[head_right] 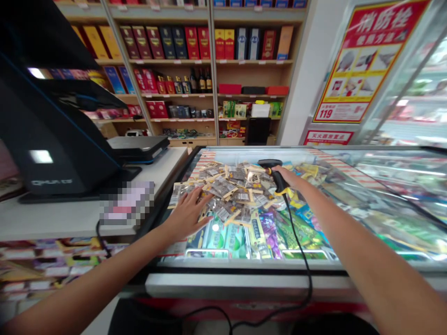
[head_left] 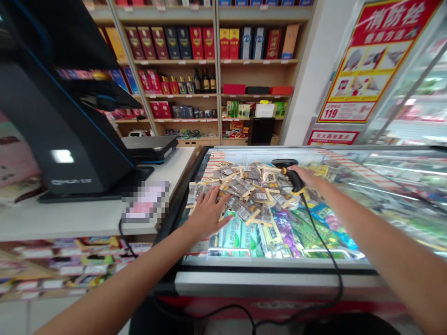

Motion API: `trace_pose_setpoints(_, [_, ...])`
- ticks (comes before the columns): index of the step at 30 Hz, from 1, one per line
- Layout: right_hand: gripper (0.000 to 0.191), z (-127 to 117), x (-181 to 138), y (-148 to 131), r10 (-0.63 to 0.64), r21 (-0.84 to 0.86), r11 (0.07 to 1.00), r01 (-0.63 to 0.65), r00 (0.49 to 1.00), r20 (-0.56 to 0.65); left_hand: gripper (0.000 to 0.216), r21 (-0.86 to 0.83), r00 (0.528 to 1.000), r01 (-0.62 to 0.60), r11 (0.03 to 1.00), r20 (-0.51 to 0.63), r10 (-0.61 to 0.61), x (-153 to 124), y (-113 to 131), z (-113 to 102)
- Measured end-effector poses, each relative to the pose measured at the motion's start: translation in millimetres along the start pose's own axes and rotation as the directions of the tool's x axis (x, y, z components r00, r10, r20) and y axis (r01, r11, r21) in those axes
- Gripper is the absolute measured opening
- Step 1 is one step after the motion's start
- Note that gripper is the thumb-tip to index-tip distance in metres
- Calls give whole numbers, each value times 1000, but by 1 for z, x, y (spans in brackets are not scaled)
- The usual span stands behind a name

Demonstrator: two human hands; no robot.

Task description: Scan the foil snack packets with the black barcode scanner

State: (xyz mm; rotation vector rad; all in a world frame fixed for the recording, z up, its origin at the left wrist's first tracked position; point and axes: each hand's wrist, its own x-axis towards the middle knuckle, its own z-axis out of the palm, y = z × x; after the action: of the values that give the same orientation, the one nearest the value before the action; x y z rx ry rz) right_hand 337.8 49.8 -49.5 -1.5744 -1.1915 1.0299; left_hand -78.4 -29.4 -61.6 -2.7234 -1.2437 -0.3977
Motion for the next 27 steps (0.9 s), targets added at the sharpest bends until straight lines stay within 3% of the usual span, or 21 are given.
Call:
trace_pose_setpoints(4, [28,20,-4,3,52,44,998,-54,998,43,71,-70,999,-13,997,-51,9,3,-1,1])
trace_pose_setpoints(7, [25,21,-11,-4,-21,126,992,9,995,96,74,-162,993,-45,986,-117,26,-4,-8,-5])
trace_pose_setpoints(10, [37,4,-9,-19,-109,254,964,78,988,109,69,-198,977,-50,979,-212,8,-6,-16,-20])
trace_pose_setpoints(13, [44,-19,7,-32,-35,284,959,16,997,64,65,-221,960,-15,975,-277,-48,12,-33,-35])
trace_pose_setpoints(15, [43,-29,22,-34,27,260,965,-29,1000,11,64,-270,956,32,962,-274,-108,41,-52,-40])
trace_pose_setpoints(17, [39,-30,36,-31,68,220,974,-56,996,-49,69,-326,969,55,944,-211,-129,79,-75,-38])
trace_pose_setpoints(19, [35,-26,45,-26,91,199,977,-75,993,-71,78,-388,986,114,915,-67,-152,120,-98,-30])
trace_pose_setpoints(21, [33,-17,49,-25,115,212,972,-103,993,-42,84,-413,983,177,893,114,-142,156,-115,-17])
trace_pose_setpoints(22, [34,-11,49,-26,127,220,968,-122,992,-10,86,-411,979,186,892,149,-136,171,-120,-10])
trace_pose_setpoints(27, [36,17,51,-38,141,198,966,-164,982,128,98,-388,953,212,897,285,-102,204,-126,15])
